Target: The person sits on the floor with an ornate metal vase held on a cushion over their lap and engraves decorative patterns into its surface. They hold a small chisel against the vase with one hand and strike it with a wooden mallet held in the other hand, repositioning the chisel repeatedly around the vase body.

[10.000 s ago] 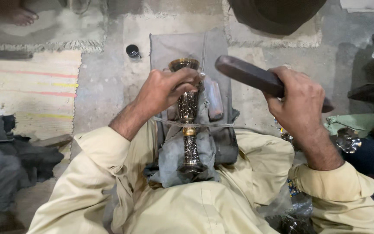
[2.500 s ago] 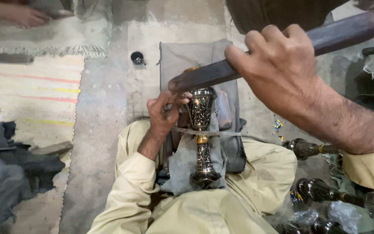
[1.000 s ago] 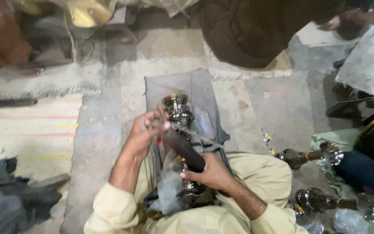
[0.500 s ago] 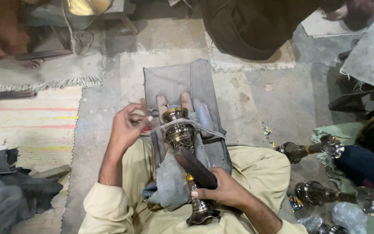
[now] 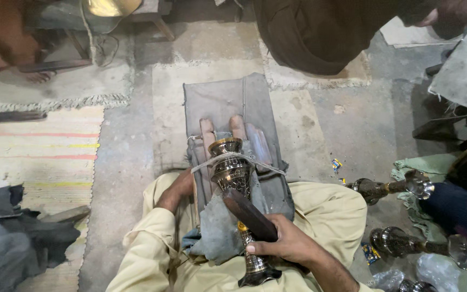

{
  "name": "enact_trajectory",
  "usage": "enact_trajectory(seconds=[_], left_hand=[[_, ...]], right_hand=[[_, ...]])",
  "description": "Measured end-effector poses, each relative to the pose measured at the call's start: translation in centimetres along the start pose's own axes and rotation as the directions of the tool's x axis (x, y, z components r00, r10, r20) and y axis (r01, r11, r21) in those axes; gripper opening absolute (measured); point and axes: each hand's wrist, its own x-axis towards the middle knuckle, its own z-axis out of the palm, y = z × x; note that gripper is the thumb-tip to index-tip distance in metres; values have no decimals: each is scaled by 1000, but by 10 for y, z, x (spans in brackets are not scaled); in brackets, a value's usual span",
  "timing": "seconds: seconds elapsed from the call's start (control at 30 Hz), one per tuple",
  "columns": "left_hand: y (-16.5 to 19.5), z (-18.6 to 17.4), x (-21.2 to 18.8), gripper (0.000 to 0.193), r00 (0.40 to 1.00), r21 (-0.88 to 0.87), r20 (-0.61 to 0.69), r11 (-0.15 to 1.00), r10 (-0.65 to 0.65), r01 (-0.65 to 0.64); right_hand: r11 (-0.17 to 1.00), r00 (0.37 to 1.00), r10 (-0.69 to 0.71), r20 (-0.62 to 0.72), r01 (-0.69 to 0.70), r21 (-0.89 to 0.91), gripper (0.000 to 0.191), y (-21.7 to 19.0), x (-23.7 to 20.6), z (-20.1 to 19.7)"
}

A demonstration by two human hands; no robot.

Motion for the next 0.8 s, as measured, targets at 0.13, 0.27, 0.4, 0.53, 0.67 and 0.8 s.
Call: enact_trajectory(seconds=[0.13,0.27,0.4,0.53,0.67,0.8], left_hand=[[4,-9,10,39,997,124,-56,990,-55,61],[-1,-17,15,37,993,116,-93,990,-70,80],[-4,-13,20,35,987,112,-140,990,-72,88],[-7,6,21,33,954,162,-294,980,-63,115],[-16,18,18,31,860,225,-507,955,-52,191],[-21,14,21,30,871,180,-477,958,-114,224]], right_hand=[[992,993,-113,22,114,-62,47,-1,2,2],[993,995,-101,26,103,-60,47,-2,4,5],[998,998,-53,28,54,-29,48,-3,4,9],[997,999,-48,10,49,-66,50,-5,2,10],[996,999,-53,-9,52,-74,53,-3,0,8],[989,995,-101,17,102,-109,52,0,0,5]])
